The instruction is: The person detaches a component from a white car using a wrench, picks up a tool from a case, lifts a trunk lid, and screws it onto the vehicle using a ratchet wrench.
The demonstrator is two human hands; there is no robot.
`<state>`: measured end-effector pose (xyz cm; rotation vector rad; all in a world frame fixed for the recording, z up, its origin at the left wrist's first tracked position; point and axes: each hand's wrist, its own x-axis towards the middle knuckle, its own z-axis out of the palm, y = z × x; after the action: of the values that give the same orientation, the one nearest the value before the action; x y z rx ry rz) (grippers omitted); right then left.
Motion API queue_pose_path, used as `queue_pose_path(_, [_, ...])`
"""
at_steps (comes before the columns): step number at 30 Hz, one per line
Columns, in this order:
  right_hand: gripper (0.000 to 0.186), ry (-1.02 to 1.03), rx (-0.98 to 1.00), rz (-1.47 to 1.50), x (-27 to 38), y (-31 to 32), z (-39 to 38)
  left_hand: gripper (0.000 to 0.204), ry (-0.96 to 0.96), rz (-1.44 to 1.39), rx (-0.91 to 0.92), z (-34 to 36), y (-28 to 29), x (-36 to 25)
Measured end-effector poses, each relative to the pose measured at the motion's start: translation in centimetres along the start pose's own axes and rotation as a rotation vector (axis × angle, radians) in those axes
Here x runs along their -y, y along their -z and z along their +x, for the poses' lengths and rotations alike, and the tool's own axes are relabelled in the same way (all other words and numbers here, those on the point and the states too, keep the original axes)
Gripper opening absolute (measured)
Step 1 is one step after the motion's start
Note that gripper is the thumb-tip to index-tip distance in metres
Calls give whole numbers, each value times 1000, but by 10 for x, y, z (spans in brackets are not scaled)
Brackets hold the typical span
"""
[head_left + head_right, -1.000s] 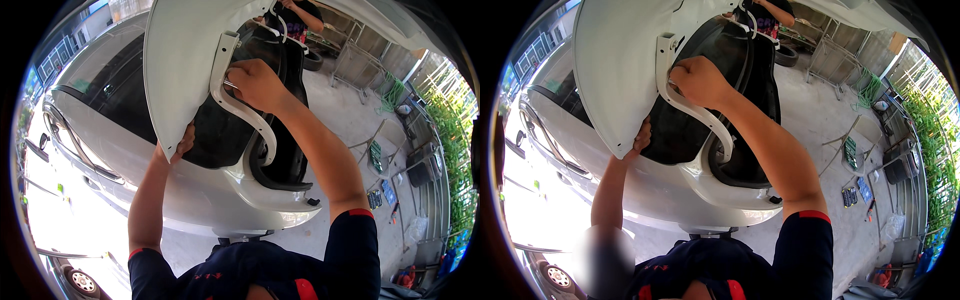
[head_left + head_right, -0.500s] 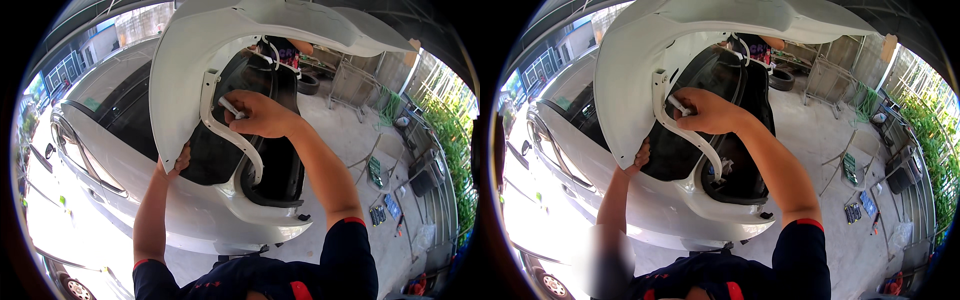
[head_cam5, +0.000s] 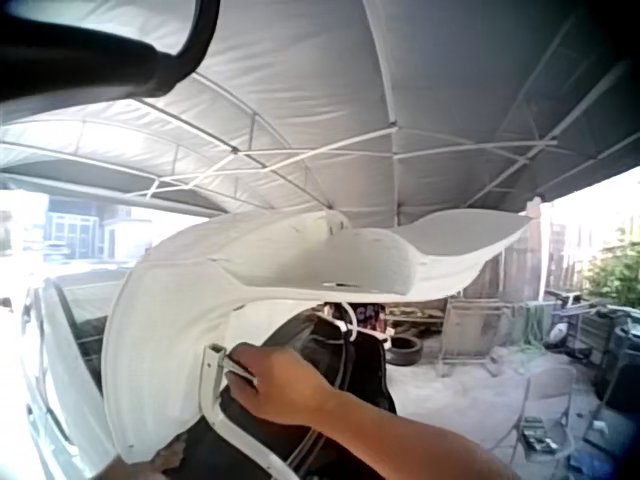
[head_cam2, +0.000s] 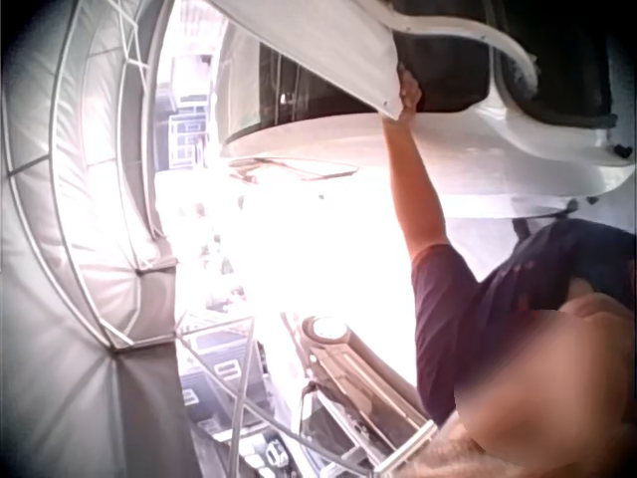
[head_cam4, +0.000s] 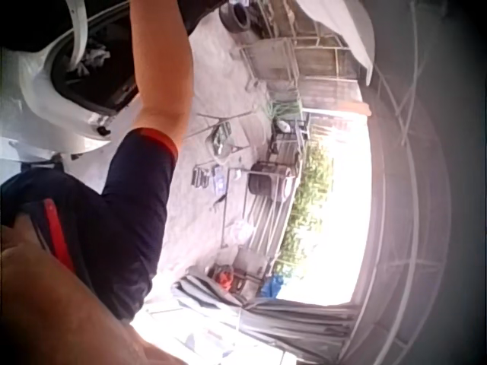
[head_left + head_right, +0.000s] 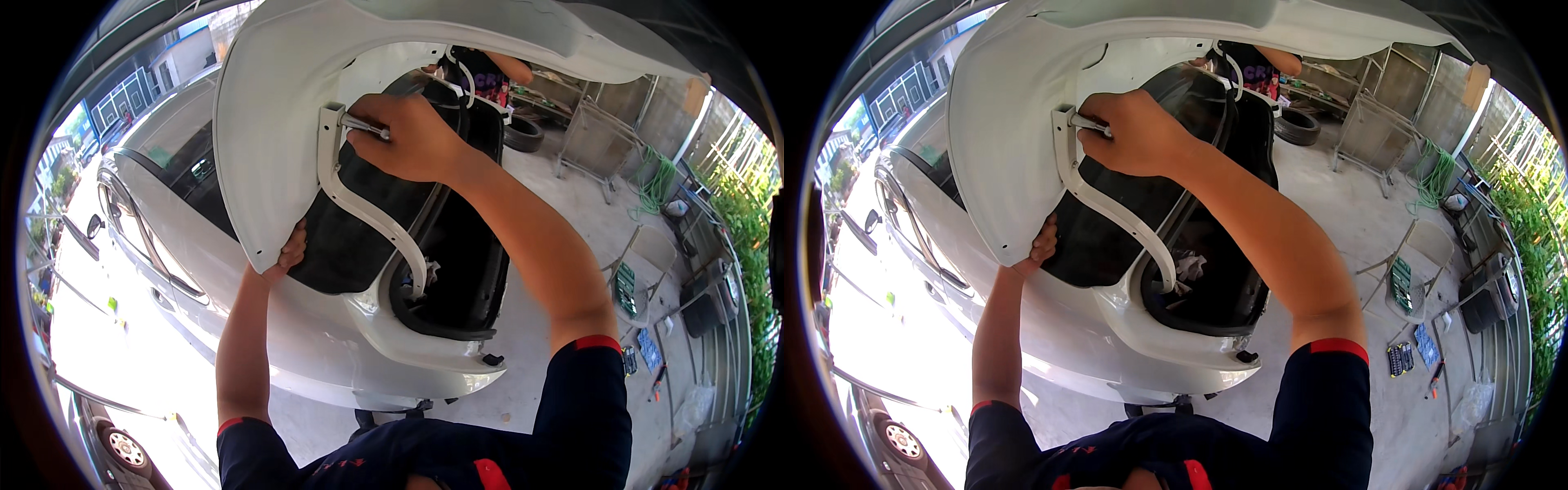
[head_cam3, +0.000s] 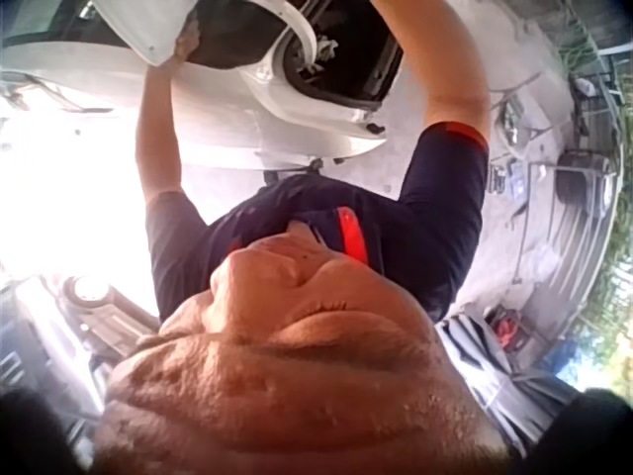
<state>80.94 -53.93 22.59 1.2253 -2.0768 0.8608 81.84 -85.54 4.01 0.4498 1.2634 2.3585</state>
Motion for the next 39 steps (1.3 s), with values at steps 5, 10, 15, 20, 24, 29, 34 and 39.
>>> queue_pose_path(5, [25,193,77,-750,3,-1,5,45,46,20,-65,1,-4,-1])
queue_pose_path(10, [26,-128,8,-104,2,-1,7,44,17,69,-94,3,-12,0])
queue_pose_path(15, [20,-47,65,-365,2,-1,10,43,-9,101,-27,7,-1,-2])
queue_pose_path(20, [8,17,-51,-416,5,-7,12,41,-35,51,17,5,-1,2])
queue_pose_path(24, [13,-90,30,-170,2,-4,11,42,-51,65,17,7,5,5])
queue_pose_path(29, [19,-272,121,-8,12,0,12,40,-38,30,10,3,6,6])
queue_pose_path(34, [23,-312,142,49,11,0,13,41,-43,48,-9,5,5,6])
queue_pose_path(39, [29,-386,189,57,8,1,15,42,-48,80,-12,9,3,5])
